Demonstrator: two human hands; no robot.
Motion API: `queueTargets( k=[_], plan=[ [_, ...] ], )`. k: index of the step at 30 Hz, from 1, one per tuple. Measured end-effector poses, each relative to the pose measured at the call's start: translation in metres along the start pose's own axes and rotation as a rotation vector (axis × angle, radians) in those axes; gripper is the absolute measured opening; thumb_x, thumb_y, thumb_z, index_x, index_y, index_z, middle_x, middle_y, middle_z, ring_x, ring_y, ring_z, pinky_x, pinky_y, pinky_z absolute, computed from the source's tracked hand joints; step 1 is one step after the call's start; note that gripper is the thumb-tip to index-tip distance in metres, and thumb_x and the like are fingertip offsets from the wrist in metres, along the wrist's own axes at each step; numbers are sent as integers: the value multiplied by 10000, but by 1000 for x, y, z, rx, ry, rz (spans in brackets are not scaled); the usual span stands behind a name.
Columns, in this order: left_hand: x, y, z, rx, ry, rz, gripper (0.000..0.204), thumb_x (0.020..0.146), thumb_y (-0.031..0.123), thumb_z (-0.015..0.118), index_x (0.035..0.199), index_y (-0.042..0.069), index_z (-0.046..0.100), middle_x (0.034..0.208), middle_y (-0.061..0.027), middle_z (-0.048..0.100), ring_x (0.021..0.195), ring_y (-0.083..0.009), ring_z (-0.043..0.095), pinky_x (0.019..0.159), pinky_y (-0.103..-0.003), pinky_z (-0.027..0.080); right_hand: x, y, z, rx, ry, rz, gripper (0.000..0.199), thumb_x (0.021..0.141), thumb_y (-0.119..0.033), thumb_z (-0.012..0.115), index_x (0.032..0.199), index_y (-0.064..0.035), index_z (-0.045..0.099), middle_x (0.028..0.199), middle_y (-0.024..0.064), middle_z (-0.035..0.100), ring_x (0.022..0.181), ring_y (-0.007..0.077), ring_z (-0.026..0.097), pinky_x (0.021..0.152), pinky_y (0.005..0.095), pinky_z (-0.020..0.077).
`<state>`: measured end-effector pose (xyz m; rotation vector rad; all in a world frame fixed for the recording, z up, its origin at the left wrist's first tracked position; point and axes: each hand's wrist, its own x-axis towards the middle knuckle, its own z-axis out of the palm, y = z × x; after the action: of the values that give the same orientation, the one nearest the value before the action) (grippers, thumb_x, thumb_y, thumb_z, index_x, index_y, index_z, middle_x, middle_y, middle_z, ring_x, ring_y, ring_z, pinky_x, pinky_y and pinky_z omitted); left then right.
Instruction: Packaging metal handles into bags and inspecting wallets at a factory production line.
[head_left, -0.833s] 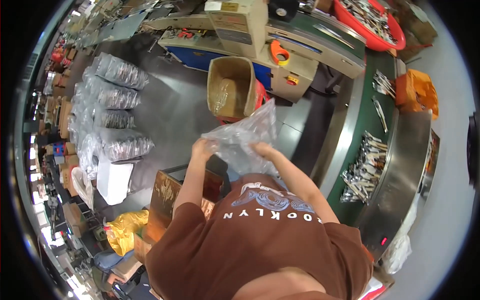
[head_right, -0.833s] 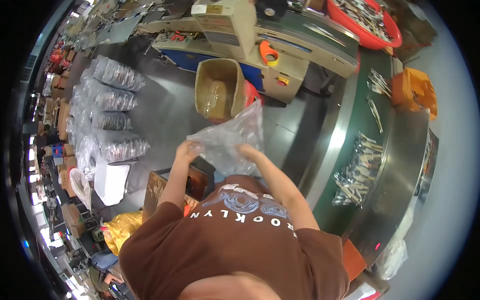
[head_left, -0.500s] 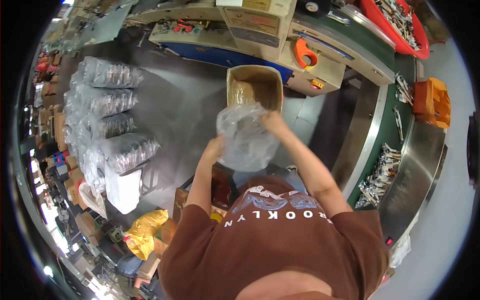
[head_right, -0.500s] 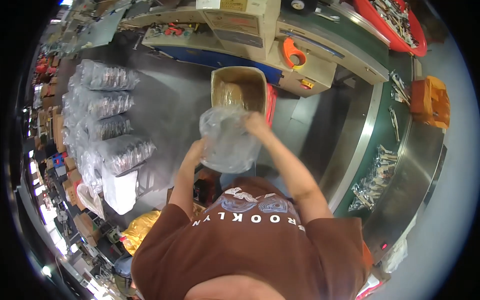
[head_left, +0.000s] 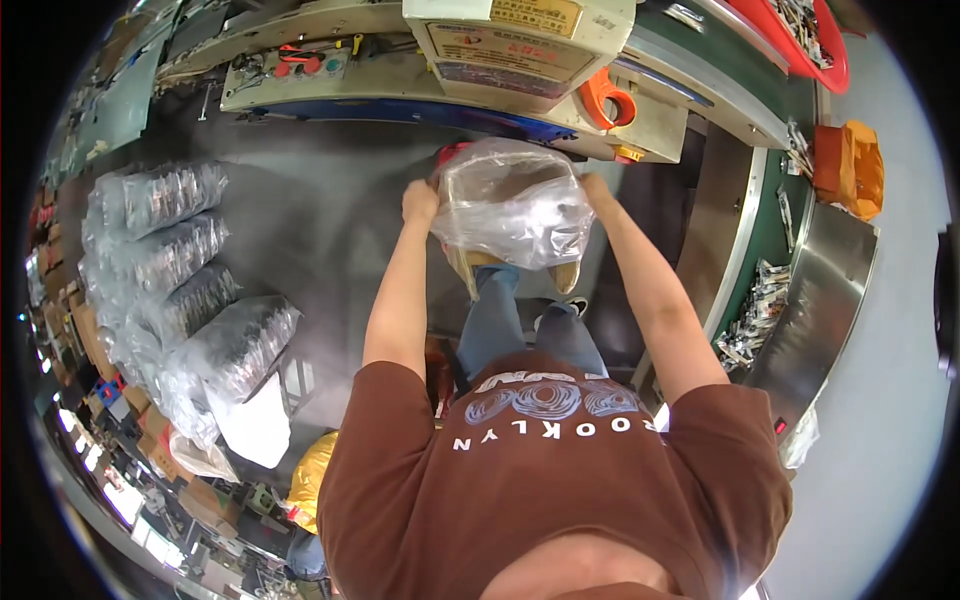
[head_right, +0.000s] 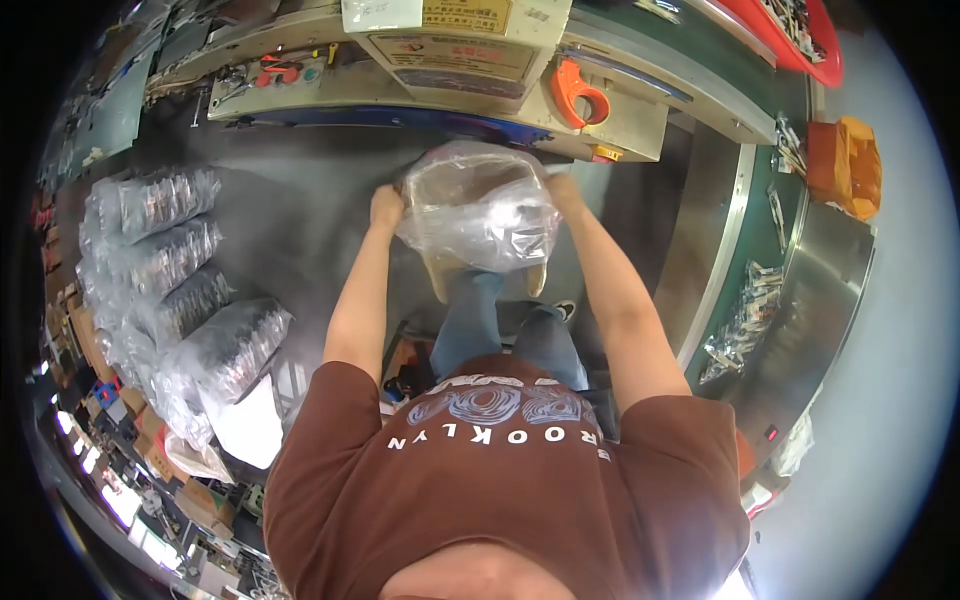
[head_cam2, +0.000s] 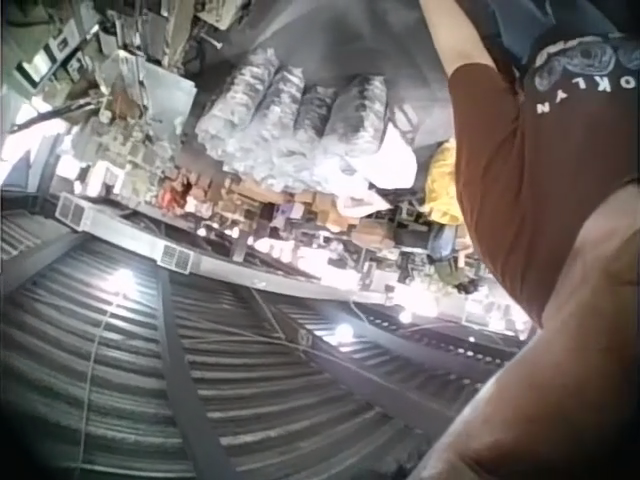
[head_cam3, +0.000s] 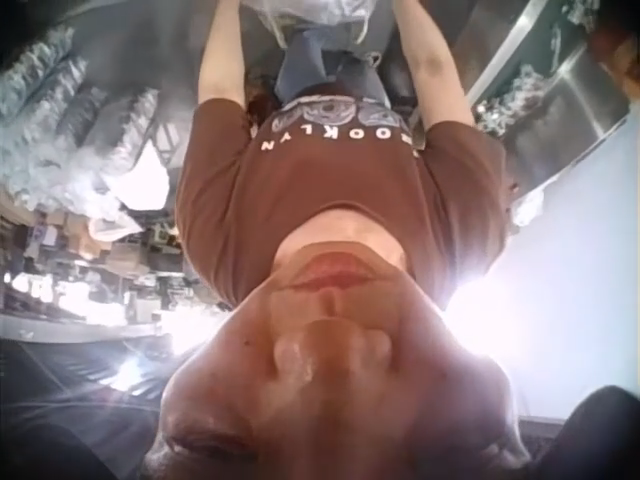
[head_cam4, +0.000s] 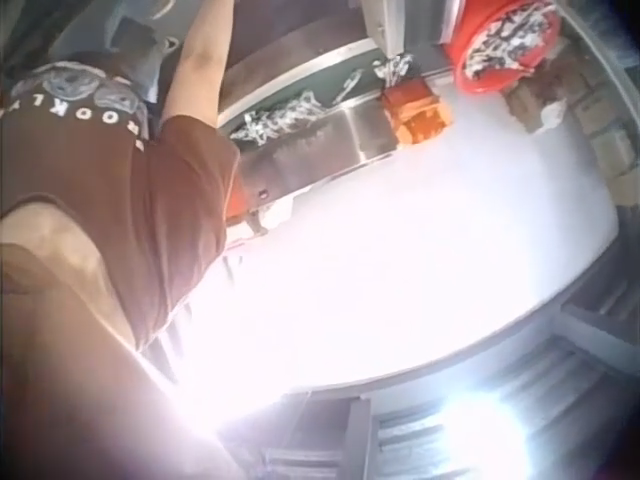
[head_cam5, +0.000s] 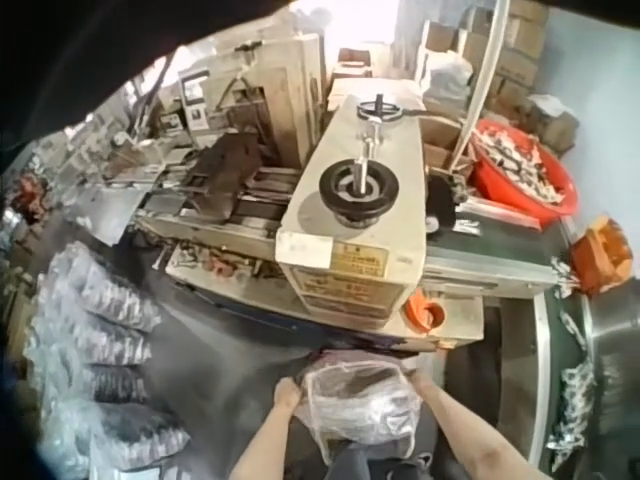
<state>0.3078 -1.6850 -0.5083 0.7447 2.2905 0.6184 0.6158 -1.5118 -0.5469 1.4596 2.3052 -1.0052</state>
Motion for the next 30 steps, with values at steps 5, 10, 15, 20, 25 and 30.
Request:
queueTargets(
  k=[5, 10, 15, 20, 25, 30],
  plan=[
    [-54, -70, 8, -1043, -211, -704, 611, 829, 610, 401, 976, 29, 525, 838, -98, 565, 716, -256, 567, 652, -380, 469, -76, -37, 4, 1160, -259, 687, 437, 823, -458, 517, 963, -55, 615, 754, 42, 625, 618, 166, 589, 541, 304, 486],
    [-139, 21, -22, -858, -350, -573, 539, 828, 589, 448, 876, 57, 526, 754, -45, 522, 662, -151, 523, 598, -308, 451, -140, -43, -31, 1470, -421, 579, 329, 857, -370, 514, 961, -61, 558, 659, 3, 543, 506, 116, 507, 437, 255, 442],
    [-142, 6, -1, 89, 9, -90, 297, 872, 260, 462, 946, -18, 534, 837, -191, 607, 775, -339, 595, 671, -411, 464, -182, -36, 52, 329, 54, 215, 197, 797, -180, 483, 845, -28, 600, 740, 164, 617, 624, 272, 618, 532, 383, 479],
    [-151, 9, 50, 233, -159, 25, 294, 841, 200, 434, 981, -24, 562, 936, -223, 599, 863, -395, 572, 746, -448, 445, -152, 7, 95, 182, -124, 246, 254, 760, -213, 512, 857, -24, 652, 900, 201, 627, 906, 346, 597, 798, 397, 472],
    [-174, -113, 106, 528, -196, 314, 279, 818, 206, 488, 1023, 59, 607, 948, -155, 627, 821, -319, 611, 666, -413, 492, -42, -27, 87, -3, -258, 515, 188, 713, -200, 554, 814, -97, 674, 879, 118, 659, 841, 251, 643, 663, 384, 523],
    [-38, -209, -23, 4, -339, 583, 532, 811, 279, 582, 1250, 20, 427, 1198, -163, 515, 1000, -282, 549, 831, -414, 449, -83, -55, 84, 627, -210, 502, 194, 737, -234, 550, 817, -93, 656, 849, 125, 651, 796, 237, 640, 680, 390, 516]
  ],
)
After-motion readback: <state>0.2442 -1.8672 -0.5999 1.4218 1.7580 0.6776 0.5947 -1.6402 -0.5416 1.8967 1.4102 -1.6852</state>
